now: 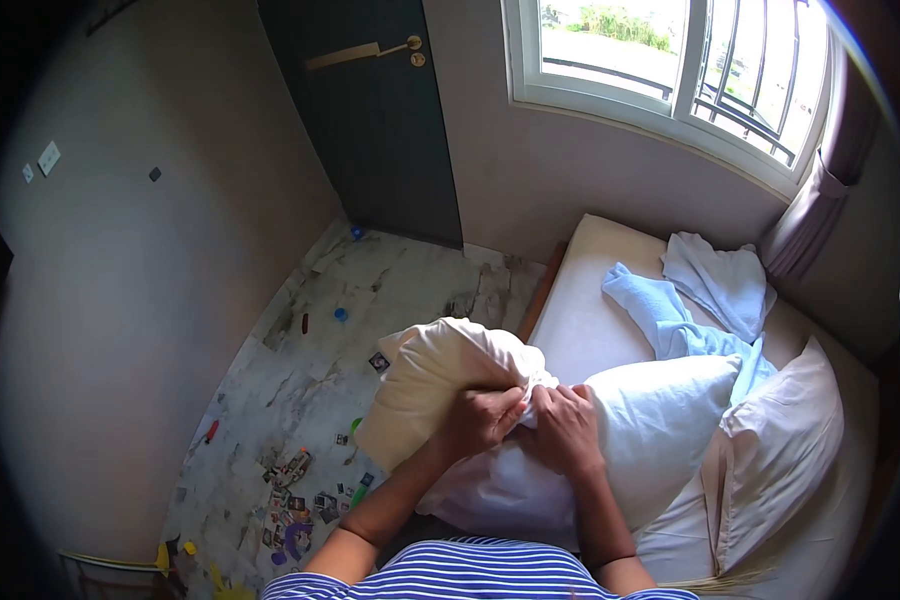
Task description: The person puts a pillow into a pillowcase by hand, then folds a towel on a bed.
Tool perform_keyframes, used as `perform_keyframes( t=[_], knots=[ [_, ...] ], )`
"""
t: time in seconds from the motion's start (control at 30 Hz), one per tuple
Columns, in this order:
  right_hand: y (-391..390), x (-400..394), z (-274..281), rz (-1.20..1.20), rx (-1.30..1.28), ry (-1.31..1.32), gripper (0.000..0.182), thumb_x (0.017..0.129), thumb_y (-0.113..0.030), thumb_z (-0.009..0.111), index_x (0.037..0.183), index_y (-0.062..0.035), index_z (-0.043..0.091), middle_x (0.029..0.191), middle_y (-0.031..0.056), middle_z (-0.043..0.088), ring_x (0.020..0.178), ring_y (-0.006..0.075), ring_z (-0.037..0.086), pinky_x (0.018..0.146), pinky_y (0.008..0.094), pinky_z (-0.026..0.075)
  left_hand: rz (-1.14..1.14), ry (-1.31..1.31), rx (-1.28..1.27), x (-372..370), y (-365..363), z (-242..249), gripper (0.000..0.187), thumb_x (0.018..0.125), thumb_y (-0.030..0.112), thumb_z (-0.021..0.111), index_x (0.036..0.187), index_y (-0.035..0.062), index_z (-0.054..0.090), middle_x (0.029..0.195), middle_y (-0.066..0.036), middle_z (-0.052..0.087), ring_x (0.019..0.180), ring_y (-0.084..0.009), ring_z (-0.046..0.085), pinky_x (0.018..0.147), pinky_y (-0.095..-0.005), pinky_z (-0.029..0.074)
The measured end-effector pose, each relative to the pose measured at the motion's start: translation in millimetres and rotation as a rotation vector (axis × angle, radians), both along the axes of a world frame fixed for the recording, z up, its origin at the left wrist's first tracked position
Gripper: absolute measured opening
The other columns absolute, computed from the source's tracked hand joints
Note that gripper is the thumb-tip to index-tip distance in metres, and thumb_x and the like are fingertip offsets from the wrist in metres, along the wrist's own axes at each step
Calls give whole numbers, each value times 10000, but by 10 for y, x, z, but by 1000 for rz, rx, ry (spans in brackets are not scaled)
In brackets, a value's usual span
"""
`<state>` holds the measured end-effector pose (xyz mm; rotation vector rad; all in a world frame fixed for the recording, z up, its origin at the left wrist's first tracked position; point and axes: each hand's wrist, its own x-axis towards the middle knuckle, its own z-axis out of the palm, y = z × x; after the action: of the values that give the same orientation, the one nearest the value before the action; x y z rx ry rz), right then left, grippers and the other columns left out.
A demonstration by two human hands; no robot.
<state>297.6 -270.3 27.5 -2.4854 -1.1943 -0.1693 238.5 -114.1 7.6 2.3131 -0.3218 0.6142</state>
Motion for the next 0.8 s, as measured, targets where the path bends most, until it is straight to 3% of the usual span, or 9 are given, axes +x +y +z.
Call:
perform_keyframes(
  t=[0.07, 0.13, 0.27, 0.3, 0.33, 0.43, 0.53, 0.67, 0.8],
  knots=[
    [-151, 90, 183, 91, 15, -67, 562, 611, -553, 730, 905, -90, 607, 814, 66, 624, 826, 216, 607, 803, 381, 404, 9, 8, -56, -66, 19, 51, 185, 901, 180, 534, 777, 42, 534, 620, -149, 539, 549, -330, 561, 509, -402, 435],
    [-360, 329, 384, 143, -59, 33, 665, 600, -603, 719, 1113, -193, 614, 983, 69, 613, 993, 227, 588, 938, 426, 371, -5, 30, -85, -132, 70, 54, 188, 902, 180, 535, 775, 41, 533, 631, -152, 538, 555, -336, 558, 510, -405, 429],
    [-419, 885, 209, 88, -89, -62, 866, 531, -627, 747, 1231, -155, 556, 1246, 96, 548, 1214, 244, 456, 1028, 458, 262, -17, 75, -109, -150, 148, -3, 197, 900, 189, 540, 767, 44, 527, 644, -157, 539, 569, -348, 560, 514, -411, 425],
    [-405, 1079, -43, 120, -91, 114, 963, 512, -666, 743, 1274, -122, 513, 1228, 126, 569, 1167, 296, 508, 992, 445, 335, -8, 92, -115, -159, 142, -21, 200, 900, 191, 541, 764, 44, 525, 647, -160, 541, 574, -351, 562, 516, -413, 426],
    [-348, 1185, -223, 81, -253, 526, 1012, 498, -705, 721, 1270, -87, 505, 1111, 180, 621, 1048, 348, 583, 917, 431, 432, 39, 75, -121, -171, 126, -16, 210, 901, 199, 539, 759, 46, 520, 647, -163, 543, 580, -353, 566, 516, -417, 426],
    [-252, 880, -442, 74, -42, 507, 823, 529, -590, 778, 1121, -54, 579, 957, 181, 663, 925, 371, 621, 830, 415, 483, 267, 91, -147, -163, 97, -55, 243, 914, 232, 523, 748, 55, 508, 644, -170, 557, 615, -368, 582, 519, -443, 425],
    [-184, 418, -82, 26, 279, 459, 611, 575, -413, 814, 1029, -57, 614, 881, 145, 671, 853, 337, 631, 779, 406, 470, 476, 86, -156, 6, 144, 26, 241, 926, 236, 505, 755, 67, 515, 630, -163, 561, 615, -380, 578, 517, -448, 424],
    [-204, 256, 283, -78, 492, 209, 406, 598, -265, 783, 903, -51, 623, 756, 127, 641, 712, 324, 608, 686, 375, 417, 214, -201, -455, 244, -187, 206, 206, 921, 182, 501, 774, 43, 534, 657, -152, 551, 605, -334, 571, 543, -411, 436],
    [-423, 9, 790, -189, 592, -223, 235, 606, -179, 720, 752, -64, 577, 637, 93, 562, 611, 286, 557, 640, 370, 391, 51, -694, -280, 244, -350, 496, 137, 880, 100, 521, 759, 35, 526, 676, -128, 549, 564, -319, 526, 545, -401, 421]
  ],
)
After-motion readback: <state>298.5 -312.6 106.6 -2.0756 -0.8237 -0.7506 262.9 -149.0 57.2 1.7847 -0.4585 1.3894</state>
